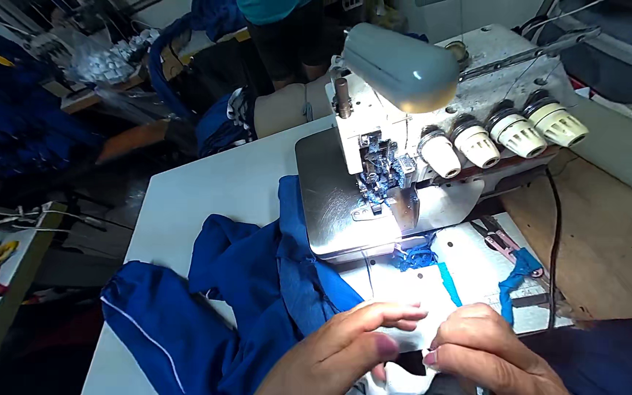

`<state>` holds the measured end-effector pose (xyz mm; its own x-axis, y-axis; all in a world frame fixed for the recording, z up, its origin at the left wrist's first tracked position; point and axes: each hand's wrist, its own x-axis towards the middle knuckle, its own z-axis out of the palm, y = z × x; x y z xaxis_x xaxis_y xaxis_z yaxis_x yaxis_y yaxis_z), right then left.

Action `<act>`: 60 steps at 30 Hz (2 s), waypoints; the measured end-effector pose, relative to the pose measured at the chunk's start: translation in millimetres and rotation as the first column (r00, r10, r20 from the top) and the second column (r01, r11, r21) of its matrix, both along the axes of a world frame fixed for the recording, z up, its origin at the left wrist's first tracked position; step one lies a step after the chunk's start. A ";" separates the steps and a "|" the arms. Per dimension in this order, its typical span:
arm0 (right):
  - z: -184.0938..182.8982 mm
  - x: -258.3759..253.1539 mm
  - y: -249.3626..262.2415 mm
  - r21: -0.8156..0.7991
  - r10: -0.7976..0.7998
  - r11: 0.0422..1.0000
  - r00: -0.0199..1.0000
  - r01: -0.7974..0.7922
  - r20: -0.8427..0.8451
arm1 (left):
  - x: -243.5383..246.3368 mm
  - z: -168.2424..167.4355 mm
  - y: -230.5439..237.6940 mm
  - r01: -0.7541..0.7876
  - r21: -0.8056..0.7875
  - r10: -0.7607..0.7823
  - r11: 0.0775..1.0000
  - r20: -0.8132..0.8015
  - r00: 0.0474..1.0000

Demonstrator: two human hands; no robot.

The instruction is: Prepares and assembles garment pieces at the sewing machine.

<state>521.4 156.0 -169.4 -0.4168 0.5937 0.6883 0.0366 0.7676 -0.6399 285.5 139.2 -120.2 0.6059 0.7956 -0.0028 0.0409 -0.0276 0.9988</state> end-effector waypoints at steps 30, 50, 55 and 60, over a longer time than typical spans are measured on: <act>-5.0 14.9 -20.3 -0.641 0.149 0.767 0.978 -0.019 0.149 | -22.0 -19.2 -3.3 -0.997 0.058 0.856 -0.047 0.516 -0.010; -9.7 6.5 -31.0 -0.885 -0.242 0.465 0.960 -0.010 -0.138 | -42.0 -48.2 -4.4 -0.901 -0.397 0.929 -0.173 0.239 -0.284; -22.8 4.6 -26.0 -0.534 -0.248 0.800 0.961 0.275 0.123 | -40.2 -58.2 -16.8 -0.957 0.280 0.968 -0.081 0.251 -0.009; -10.3 -10.3 -18.5 -0.222 -0.166 0.952 0.963 0.213 0.212 | 23.2 -37.4 -35.2 -0.471 0.632 0.699 0.615 -0.160 0.697</act>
<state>511.2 137.4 -179.7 -0.3884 0.8122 0.4354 0.3039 0.5589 -0.7716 308.7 104.1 -157.5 0.0456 0.9137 0.4037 0.5815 -0.3529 0.7331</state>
